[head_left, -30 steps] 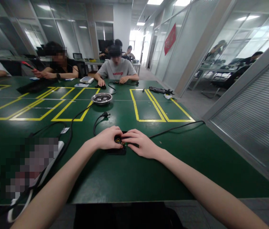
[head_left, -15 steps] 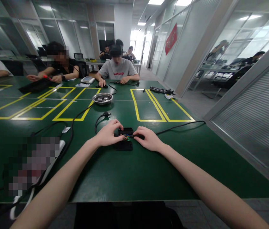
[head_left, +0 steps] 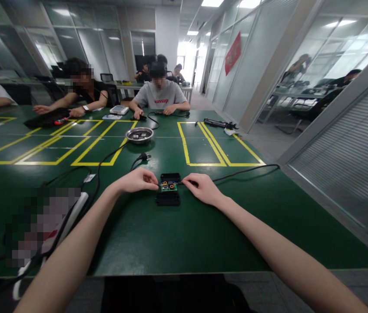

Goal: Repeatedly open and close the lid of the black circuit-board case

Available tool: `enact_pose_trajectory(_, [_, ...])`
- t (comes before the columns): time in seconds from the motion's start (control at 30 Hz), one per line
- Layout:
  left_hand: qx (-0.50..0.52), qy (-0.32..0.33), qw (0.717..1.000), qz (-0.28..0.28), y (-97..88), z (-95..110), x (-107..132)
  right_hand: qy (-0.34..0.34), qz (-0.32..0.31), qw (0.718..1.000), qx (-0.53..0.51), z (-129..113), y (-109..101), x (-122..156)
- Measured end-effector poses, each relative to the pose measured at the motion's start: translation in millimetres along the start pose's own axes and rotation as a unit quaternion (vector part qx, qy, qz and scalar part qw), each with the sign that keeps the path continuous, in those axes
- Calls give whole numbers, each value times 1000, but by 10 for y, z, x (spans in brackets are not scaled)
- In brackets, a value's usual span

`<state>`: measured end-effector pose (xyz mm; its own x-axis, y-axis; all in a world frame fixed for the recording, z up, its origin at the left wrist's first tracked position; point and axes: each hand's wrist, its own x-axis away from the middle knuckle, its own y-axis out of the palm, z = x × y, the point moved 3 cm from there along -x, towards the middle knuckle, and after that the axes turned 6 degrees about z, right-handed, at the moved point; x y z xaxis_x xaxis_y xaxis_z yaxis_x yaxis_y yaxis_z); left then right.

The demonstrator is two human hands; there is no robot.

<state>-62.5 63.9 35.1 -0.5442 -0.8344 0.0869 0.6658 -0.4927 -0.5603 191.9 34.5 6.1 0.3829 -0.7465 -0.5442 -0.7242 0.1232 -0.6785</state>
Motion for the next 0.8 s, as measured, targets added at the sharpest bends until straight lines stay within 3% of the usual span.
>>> enact_pose_trajectory(0.3, [26,-6,1000,-7,-127,75,72,-46,37,998,-17,-179,-175,0])
enact_pose_trajectory(0.53, [48,-39,994,-87,-71,39,89,-64,-52,995,-50,-238,-197,14])
enact_pose_trajectory(0.8, [27,-38,994,-100,-43,-10,73,-57,-97,993,-45,-242,-171,16])
